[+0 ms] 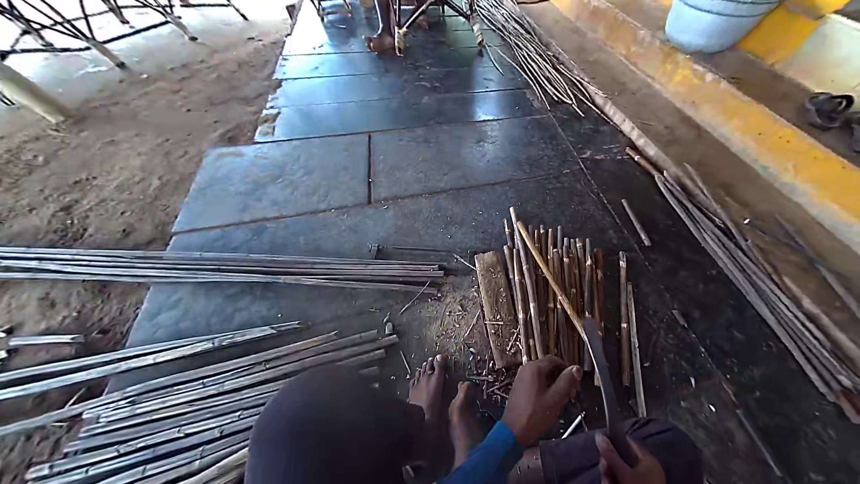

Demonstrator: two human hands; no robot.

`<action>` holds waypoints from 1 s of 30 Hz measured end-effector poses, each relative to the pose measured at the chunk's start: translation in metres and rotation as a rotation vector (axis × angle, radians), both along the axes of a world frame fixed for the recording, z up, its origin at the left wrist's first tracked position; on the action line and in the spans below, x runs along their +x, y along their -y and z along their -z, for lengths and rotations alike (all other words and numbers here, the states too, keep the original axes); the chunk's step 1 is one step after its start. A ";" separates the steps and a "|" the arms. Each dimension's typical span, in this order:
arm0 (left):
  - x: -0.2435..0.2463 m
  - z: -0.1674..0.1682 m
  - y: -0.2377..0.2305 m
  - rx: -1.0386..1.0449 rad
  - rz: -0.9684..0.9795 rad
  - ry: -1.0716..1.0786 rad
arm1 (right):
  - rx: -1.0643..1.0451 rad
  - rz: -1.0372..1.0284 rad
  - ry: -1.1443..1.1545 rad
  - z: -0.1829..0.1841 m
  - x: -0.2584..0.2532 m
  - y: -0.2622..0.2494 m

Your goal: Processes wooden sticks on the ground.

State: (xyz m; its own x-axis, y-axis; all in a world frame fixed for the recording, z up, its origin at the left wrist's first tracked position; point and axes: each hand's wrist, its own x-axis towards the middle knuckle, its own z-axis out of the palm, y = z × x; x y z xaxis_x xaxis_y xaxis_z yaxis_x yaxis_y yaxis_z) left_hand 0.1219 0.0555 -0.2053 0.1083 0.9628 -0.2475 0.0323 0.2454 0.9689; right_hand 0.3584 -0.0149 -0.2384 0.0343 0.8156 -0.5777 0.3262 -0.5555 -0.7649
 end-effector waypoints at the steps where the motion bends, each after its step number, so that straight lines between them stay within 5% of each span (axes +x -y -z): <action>1: -0.009 -0.026 0.010 0.115 -0.042 0.017 | 0.004 -0.029 0.016 0.010 -0.010 -0.018; 5: -0.082 -0.109 0.055 0.693 -0.271 -0.202 | -0.002 -0.212 0.436 0.096 -0.064 -0.103; 8: -0.161 -0.133 0.087 0.818 -0.521 -0.481 | -0.038 -0.309 0.632 0.159 -0.091 -0.127; 12: -0.256 -0.098 0.123 0.588 -0.917 -0.585 | 0.124 -0.284 0.663 0.166 -0.098 -0.116; 16: -0.293 -0.006 0.147 -0.073 -1.234 -0.252 | 0.350 -0.244 0.457 0.106 -0.102 -0.095; 19: -0.277 0.055 0.149 -0.349 -1.072 -0.209 | 0.369 -0.309 0.353 0.071 -0.149 -0.092; 22: -0.243 0.103 0.148 -0.357 -0.724 -0.345 | 0.366 -0.340 0.303 0.100 -0.210 -0.107; 25: -0.230 0.115 0.140 -0.376 -0.417 -0.320 | 0.153 -0.405 0.346 0.105 -0.267 -0.134; 27: -0.238 0.111 0.143 -0.364 -0.391 -0.313 | 0.026 -0.450 0.361 0.092 -0.296 -0.149; 30: -0.267 0.123 0.163 -0.457 -0.457 -0.446 | 0.231 -0.441 0.375 0.139 -0.298 -0.153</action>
State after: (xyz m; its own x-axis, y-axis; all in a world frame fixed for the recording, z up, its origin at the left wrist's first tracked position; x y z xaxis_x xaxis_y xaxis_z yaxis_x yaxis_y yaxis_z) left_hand -0.1446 -0.1070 -0.3282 -0.4767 0.6800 -0.5571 0.1947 0.6997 0.6874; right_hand 0.0608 0.1381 -0.3774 -0.1680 0.9016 -0.3987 0.7567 -0.1413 -0.6383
